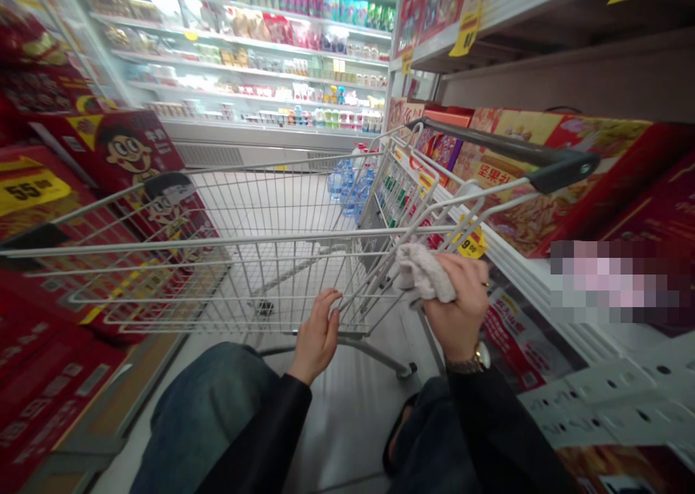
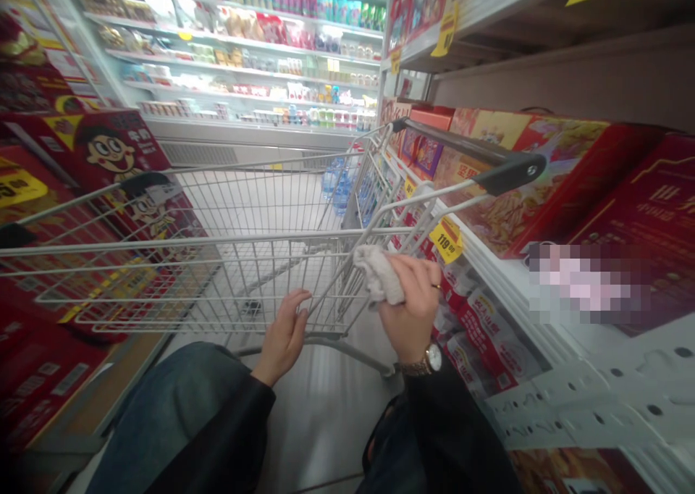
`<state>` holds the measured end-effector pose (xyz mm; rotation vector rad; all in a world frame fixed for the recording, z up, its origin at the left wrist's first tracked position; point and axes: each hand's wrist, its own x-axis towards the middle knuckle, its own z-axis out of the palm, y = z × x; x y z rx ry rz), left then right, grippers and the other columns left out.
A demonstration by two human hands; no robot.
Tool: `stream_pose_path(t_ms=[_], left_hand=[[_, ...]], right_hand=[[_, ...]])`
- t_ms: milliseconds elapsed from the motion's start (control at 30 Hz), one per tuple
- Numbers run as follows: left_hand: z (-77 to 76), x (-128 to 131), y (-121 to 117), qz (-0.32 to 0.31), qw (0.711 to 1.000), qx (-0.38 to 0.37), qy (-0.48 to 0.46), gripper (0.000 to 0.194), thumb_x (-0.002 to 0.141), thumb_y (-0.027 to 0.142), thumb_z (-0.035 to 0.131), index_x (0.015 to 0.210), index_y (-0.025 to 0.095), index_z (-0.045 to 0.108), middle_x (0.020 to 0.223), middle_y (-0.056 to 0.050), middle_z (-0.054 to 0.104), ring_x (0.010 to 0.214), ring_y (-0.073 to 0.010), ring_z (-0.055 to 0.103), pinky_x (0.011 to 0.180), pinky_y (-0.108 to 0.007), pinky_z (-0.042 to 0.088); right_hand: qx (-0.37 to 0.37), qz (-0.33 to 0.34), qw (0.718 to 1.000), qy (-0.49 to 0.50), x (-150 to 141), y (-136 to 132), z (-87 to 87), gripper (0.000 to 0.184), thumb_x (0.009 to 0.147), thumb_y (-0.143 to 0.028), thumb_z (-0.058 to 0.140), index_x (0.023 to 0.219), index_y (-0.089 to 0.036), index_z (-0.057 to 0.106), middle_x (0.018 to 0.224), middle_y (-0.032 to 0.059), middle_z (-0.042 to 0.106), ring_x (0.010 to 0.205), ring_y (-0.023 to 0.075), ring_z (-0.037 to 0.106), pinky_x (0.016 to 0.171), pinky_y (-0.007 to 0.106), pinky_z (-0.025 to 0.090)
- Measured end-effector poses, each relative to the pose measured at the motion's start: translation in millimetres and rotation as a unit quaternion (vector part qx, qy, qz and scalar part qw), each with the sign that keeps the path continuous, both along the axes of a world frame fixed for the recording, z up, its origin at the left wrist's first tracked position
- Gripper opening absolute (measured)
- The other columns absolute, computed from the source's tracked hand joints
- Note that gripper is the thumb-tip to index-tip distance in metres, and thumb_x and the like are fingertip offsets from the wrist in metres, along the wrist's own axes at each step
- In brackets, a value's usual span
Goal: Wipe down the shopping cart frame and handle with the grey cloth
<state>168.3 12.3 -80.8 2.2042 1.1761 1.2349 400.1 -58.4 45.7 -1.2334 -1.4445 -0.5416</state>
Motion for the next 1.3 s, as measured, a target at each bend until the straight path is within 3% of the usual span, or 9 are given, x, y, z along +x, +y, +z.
stream_pose_path(t_ms=[67, 267, 467, 533, 800, 867, 1033, 1100, 1300], left_hand=[[0.8, 0.1, 0.1, 0.0, 1.0, -0.002, 0.002, 0.035, 0.104, 0.03, 0.038, 0.137, 0.025, 0.05, 0.146, -0.012, 0.053, 0.142, -0.0233, 0.048, 0.108, -0.043, 0.05], [3.3, 1.0, 1.2, 0.0, 1.0, 0.0, -0.001, 0.034, 0.104, 0.03, 0.038, 0.136, 0.025, 0.05, 0.145, -0.011, 0.053, 0.14, -0.0224, 0.049, 0.109, -0.042, 0.048], [1.1, 1.8, 1.5, 0.005, 1.0, 0.0, -0.005, 0.034, 0.104, 0.03, 0.038, 0.136, 0.025, 0.05, 0.146, -0.011, 0.053, 0.14, -0.0227, 0.049, 0.107, -0.042, 0.049], [0.8, 2.2, 1.3, 0.006, 1.0, 0.001, -0.006, 0.034, 0.104, 0.03, 0.038, 0.135, 0.025, 0.051, 0.145, -0.012, 0.053, 0.14, -0.0228, 0.049, 0.107, -0.041, 0.049], [-0.5, 2.4, 2.7, 0.002, 1.0, 0.005, -0.004, 0.034, 0.104, 0.03, 0.038, 0.136, 0.025, 0.05, 0.145, -0.012, 0.052, 0.139, -0.0224, 0.05, 0.108, -0.042, 0.048], [-1.1, 2.2, 3.0, -0.001, 1.0, 0.007, -0.006, 0.034, 0.105, 0.03, 0.038, 0.137, 0.025, 0.049, 0.145, -0.012, 0.052, 0.139, -0.0221, 0.05, 0.109, -0.042, 0.048], [-1.6, 2.2, 2.9, -0.003, 1.0, 0.008, -0.006, 0.034, 0.105, 0.029, 0.038, 0.137, 0.025, 0.05, 0.145, -0.011, 0.053, 0.14, -0.0217, 0.049, 0.109, -0.041, 0.047], [-1.5, 2.3, 2.9, 0.0, 1.0, 0.007, -0.002, 0.034, 0.104, 0.029, 0.038, 0.137, 0.025, 0.05, 0.145, -0.011, 0.053, 0.141, -0.0214, 0.048, 0.109, -0.04, 0.048], [-1.7, 2.0, 3.8, 0.003, 1.0, 0.007, 0.005, 0.035, 0.105, 0.028, 0.039, 0.138, 0.026, 0.049, 0.147, -0.01, 0.052, 0.141, -0.0204, 0.048, 0.109, -0.039, 0.048]], right_hand=[[0.001, 0.005, 1.0, 0.006, -2.8, 2.6, -0.4, 0.032, 0.085, -0.014, 0.066, 0.115, -0.025, 0.07, 0.108, 0.0057, 0.071, 0.101, 0.0238, 0.061, 0.093, 0.042, 0.046], [-0.114, 0.078, 0.988, -0.071, -28.8, 15.4, -43.6, 0.044, 0.08, -0.004, 0.058, 0.118, -0.021, 0.069, 0.111, 0.0073, 0.072, 0.103, 0.0247, 0.057, 0.089, 0.039, 0.049], [-0.014, 0.024, 1.0, -0.011, -5.7, 8.2, -13.2, 0.036, 0.085, -0.014, 0.065, 0.119, -0.024, 0.07, 0.11, 0.006, 0.071, 0.103, 0.0235, 0.059, 0.091, 0.04, 0.048], [-0.012, 0.021, 1.0, -0.007, -6.5, 8.3, -8.8, 0.034, 0.085, -0.015, 0.064, 0.117, -0.024, 0.07, 0.109, 0.006, 0.071, 0.103, 0.0237, 0.059, 0.091, 0.04, 0.048], [-0.238, 0.095, 0.964, -0.07, -38.0, 16.6, -46.0, 0.041, 0.078, -0.001, 0.057, 0.111, -0.021, 0.072, 0.102, 0.0058, 0.071, 0.1, 0.0243, 0.055, 0.086, 0.038, 0.049], [-0.226, 0.093, 0.967, -0.068, -34.3, 15.5, -42.7, 0.044, 0.077, -0.001, 0.057, 0.113, -0.021, 0.072, 0.105, 0.006, 0.071, 0.101, 0.0245, 0.055, 0.086, 0.038, 0.049], [-0.053, 0.026, 0.998, -0.014, -12.3, 9.5, -13.9, 0.042, 0.081, -0.008, 0.063, 0.119, -0.024, 0.07, 0.113, 0.0057, 0.071, 0.104, 0.0248, 0.057, 0.093, 0.04, 0.048], [-0.028, 0.014, 0.999, -0.008, -10.3, 9.8, -11.5, 0.04, 0.082, -0.009, 0.064, 0.118, -0.024, 0.07, 0.112, 0.0057, 0.071, 0.104, 0.0247, 0.057, 0.093, 0.04, 0.048], [-0.139, 0.079, 0.987, -0.028, -35.4, 16.3, -56.1, 0.043, 0.078, -0.002, 0.057, 0.113, -0.021, 0.071, 0.11, 0.0057, 0.072, 0.102, 0.0239, 0.058, 0.09, 0.037, 0.049]])
